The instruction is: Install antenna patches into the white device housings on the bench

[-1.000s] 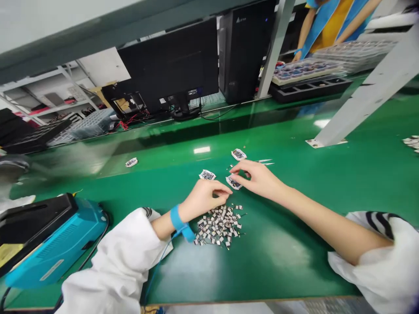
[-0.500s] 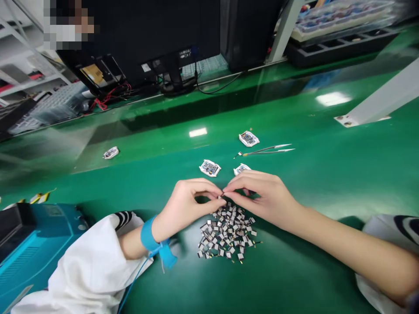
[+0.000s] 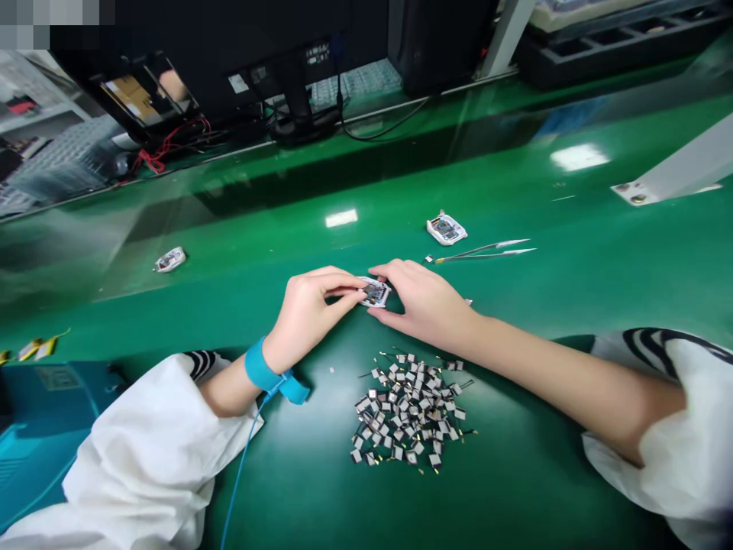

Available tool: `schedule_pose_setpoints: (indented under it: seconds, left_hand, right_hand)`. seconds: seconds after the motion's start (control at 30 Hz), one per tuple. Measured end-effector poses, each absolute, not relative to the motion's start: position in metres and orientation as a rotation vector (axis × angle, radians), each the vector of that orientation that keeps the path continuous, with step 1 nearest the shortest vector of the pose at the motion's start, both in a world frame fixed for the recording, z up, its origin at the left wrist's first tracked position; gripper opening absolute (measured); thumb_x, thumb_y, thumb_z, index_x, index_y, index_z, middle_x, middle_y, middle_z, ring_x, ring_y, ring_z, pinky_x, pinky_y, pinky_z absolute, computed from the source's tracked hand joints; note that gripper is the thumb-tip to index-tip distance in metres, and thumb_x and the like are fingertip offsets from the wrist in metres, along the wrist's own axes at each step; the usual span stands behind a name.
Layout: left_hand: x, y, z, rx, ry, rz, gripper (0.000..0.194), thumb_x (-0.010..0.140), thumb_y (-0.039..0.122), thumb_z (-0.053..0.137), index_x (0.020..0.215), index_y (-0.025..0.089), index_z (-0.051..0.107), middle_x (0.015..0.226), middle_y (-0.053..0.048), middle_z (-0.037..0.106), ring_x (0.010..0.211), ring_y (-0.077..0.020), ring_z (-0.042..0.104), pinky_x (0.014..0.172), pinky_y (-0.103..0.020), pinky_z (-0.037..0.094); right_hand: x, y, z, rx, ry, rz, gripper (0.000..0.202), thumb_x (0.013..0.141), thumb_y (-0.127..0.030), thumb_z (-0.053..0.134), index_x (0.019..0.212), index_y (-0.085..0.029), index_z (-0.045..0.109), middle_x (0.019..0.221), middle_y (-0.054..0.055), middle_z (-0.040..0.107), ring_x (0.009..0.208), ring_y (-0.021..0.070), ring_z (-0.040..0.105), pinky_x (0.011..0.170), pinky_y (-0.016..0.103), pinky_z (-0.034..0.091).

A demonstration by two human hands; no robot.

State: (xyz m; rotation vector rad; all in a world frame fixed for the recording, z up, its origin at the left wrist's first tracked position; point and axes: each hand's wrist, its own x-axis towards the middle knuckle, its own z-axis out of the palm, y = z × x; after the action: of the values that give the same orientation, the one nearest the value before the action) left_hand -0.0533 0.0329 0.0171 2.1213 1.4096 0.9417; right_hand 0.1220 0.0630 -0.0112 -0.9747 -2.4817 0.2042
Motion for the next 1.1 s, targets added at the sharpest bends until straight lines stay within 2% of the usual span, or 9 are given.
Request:
schedule_pose_setpoints:
  seconds: [0.2,0.37,0.57,0.7,1.1]
  left_hand:
    - [-0.038,0.029,0.013,2.384,1.269,0.752,0.012,0.078,0.018,0.053,0.084,0.016,0.064,0.084,-0.001,0.066,0.074,-0.0096,0.060,0.068,-0.019,0.047]
    - [-0.033,0.025,0.017,2.435,1.293,0.699,0.014,0.080,0.021,0.052,0.087,0.017,0.063,0.085,0.000,0.066,0.076,-0.0092,0.061,0.069,-0.017,0.046]
    - [-0.035,0.026,0.017,2.613,1.334,0.643,0.014,0.081,0.019,0.049,0.085,0.016,0.062,0.087,-0.001,0.065,0.078,-0.0115,0.060,0.071,-0.021,0.048]
    - [-0.032,0.024,0.017,2.703,1.339,0.551,0.015,0.081,0.019,0.048,0.086,0.017,0.062,0.086,-0.001,0.063,0.076,-0.0125,0.059,0.069,-0.023,0.048]
    - [-0.026,0.021,0.017,2.740,1.389,0.514,0.016,0.082,0.020,0.046,0.085,0.020,0.061,0.086,0.002,0.063,0.075,-0.0116,0.058,0.066,-0.022,0.045]
  right_hand:
    - [0.163,0.089,-0.008,-0.724,-2.667,0.393,0.046,0.075,-0.041,0.052,0.112,-0.014,0.044,0.099,0.006,0.055,0.091,0.0167,0.053,0.076,0.029,0.045]
    - [0.174,0.093,-0.005,-0.756,-2.689,0.316,0.065,0.069,-0.054,0.055,0.118,-0.015,0.042,0.106,0.008,0.055,0.098,0.0208,0.050,0.080,0.034,0.043]
    - [0.155,0.076,-0.003,-0.889,-2.636,0.424,0.048,0.076,-0.039,0.053,0.117,-0.016,0.044,0.101,0.005,0.058,0.086,0.0184,0.053,0.073,0.032,0.044]
    - [0.156,0.072,-0.004,-0.893,-2.579,0.538,0.047,0.075,-0.037,0.055,0.117,-0.017,0.044,0.100,0.004,0.058,0.086,0.0167,0.053,0.068,0.027,0.044]
    - [0.156,0.071,-0.005,-0.858,-2.502,0.596,0.042,0.072,-0.035,0.057,0.110,-0.019,0.047,0.097,0.000,0.059,0.088,0.0156,0.054,0.070,0.026,0.043]
